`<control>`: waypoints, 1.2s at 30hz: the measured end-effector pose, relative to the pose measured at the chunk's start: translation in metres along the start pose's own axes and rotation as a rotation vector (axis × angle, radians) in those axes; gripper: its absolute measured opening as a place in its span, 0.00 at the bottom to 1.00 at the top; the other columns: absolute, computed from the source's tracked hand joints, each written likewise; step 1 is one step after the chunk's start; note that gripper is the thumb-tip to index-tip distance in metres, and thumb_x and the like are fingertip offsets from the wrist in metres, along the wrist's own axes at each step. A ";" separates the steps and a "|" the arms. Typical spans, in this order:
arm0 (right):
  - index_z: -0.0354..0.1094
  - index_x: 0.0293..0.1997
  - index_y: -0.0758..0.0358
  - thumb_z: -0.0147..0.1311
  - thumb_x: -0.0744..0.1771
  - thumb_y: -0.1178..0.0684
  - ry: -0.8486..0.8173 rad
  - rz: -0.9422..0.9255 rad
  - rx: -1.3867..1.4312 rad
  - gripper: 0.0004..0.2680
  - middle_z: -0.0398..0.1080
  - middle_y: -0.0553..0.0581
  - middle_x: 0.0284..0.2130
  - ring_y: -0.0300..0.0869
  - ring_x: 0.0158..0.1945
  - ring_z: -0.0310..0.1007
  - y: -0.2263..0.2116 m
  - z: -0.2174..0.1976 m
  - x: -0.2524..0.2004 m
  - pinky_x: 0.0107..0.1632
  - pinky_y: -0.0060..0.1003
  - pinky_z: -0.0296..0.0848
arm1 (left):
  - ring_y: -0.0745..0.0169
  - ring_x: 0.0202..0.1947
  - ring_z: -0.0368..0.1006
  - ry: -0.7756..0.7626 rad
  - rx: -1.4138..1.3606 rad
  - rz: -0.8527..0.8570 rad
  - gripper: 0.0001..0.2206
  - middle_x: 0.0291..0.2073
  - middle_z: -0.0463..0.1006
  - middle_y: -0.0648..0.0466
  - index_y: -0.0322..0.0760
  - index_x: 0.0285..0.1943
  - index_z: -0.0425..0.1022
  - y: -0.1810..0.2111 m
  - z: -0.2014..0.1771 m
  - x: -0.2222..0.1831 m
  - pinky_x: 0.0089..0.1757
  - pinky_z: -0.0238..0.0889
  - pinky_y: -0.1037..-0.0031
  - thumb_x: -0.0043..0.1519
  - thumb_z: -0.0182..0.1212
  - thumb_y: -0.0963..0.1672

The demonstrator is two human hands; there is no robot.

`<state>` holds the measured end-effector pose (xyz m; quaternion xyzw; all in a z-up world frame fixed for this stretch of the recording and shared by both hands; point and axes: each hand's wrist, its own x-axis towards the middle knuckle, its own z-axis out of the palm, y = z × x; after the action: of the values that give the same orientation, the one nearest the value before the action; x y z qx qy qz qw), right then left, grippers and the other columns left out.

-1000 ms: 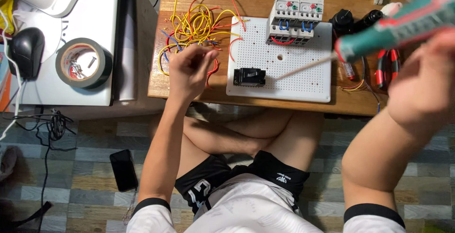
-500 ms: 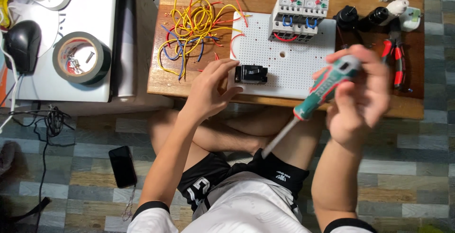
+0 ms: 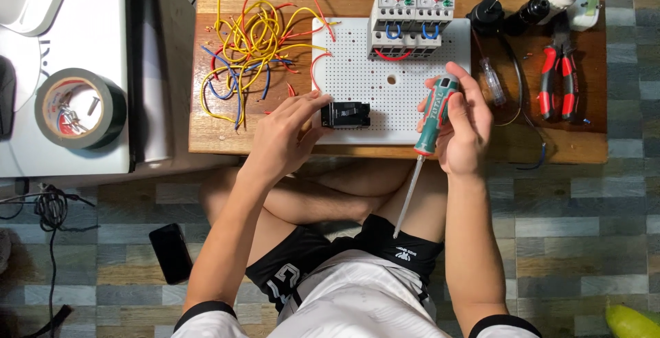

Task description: Preparing an electrical socket by loosening screws and stripping wires for assembly.

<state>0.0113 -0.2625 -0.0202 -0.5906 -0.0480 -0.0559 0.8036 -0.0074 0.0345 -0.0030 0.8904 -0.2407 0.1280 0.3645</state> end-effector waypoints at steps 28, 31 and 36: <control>0.50 0.71 0.72 0.44 0.73 0.46 -0.108 -0.013 0.020 0.21 0.65 0.73 0.51 0.48 0.43 0.75 0.008 -0.007 0.004 0.35 0.36 0.83 | 0.42 0.54 0.78 0.012 -0.020 0.022 0.22 0.43 0.83 0.44 0.34 0.58 0.79 0.005 -0.002 0.002 0.47 0.73 0.59 0.53 0.72 0.36; 0.50 0.71 0.73 0.45 0.72 0.47 -0.117 -0.022 0.028 0.21 0.65 0.75 0.51 0.49 0.42 0.75 0.006 -0.006 0.004 0.34 0.38 0.83 | 0.42 0.53 0.79 0.022 -0.015 0.004 0.20 0.44 0.83 0.44 0.35 0.59 0.79 0.010 -0.001 0.002 0.46 0.74 0.59 0.55 0.72 0.38; 0.53 0.69 0.71 0.49 0.71 0.48 -0.071 0.016 0.005 0.20 0.66 0.74 0.50 0.51 0.42 0.74 0.005 -0.001 0.004 0.36 0.43 0.85 | 0.36 0.57 0.74 0.177 0.106 0.127 0.27 0.52 0.78 0.38 0.32 0.65 0.72 0.039 0.005 0.005 0.55 0.68 0.55 0.56 0.74 0.41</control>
<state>0.0158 -0.2619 -0.0245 -0.5905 -0.0721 -0.0285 0.8033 -0.0229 0.0050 0.0187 0.8766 -0.2564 0.2417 0.3277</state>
